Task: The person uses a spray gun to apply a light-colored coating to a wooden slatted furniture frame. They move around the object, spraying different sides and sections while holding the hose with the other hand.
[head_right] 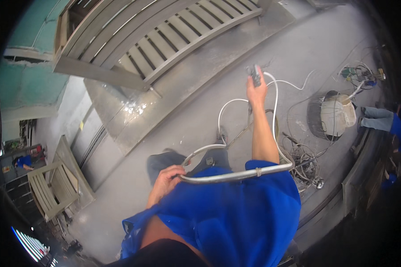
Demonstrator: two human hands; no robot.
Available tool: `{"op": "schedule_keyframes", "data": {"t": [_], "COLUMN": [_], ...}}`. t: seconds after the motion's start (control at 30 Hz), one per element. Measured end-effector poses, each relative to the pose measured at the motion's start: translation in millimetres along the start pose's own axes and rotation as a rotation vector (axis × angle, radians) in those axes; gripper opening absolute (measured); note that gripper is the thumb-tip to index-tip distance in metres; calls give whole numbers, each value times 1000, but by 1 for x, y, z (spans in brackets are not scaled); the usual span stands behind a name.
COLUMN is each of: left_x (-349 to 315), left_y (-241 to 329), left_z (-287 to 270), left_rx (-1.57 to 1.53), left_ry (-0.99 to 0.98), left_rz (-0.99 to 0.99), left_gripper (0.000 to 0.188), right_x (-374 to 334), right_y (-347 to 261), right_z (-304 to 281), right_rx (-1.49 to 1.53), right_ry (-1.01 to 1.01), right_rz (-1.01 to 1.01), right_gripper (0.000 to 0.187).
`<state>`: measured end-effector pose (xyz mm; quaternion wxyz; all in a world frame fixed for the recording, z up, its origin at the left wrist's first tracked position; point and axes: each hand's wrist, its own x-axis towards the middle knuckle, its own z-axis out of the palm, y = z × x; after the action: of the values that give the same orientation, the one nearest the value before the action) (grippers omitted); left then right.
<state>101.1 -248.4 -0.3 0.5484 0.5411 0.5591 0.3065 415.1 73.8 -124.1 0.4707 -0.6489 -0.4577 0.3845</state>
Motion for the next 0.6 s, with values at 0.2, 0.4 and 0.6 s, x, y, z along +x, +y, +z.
{"op": "schedule_keyframes", "data": {"t": [0.2, 0.4, 0.6], "left_x": [26, 50, 31], "left_y": [-17, -65, -64], "left_z": [-29, -85, -124], "left_rx": [92, 209, 79], "left_ry": [-221, -362, -458], "left_rz": [40, 233, 469], "left_gripper": [25, 19, 18], "right_x": [-65, -167, -261], "right_y": [62, 67, -17], "right_z": [12, 35, 72], "right_rx": [-141, -540, -252], "right_ry": [-320, -814, -633], "right_rz": [127, 121, 210], "right_gripper": [58, 62, 64]}}
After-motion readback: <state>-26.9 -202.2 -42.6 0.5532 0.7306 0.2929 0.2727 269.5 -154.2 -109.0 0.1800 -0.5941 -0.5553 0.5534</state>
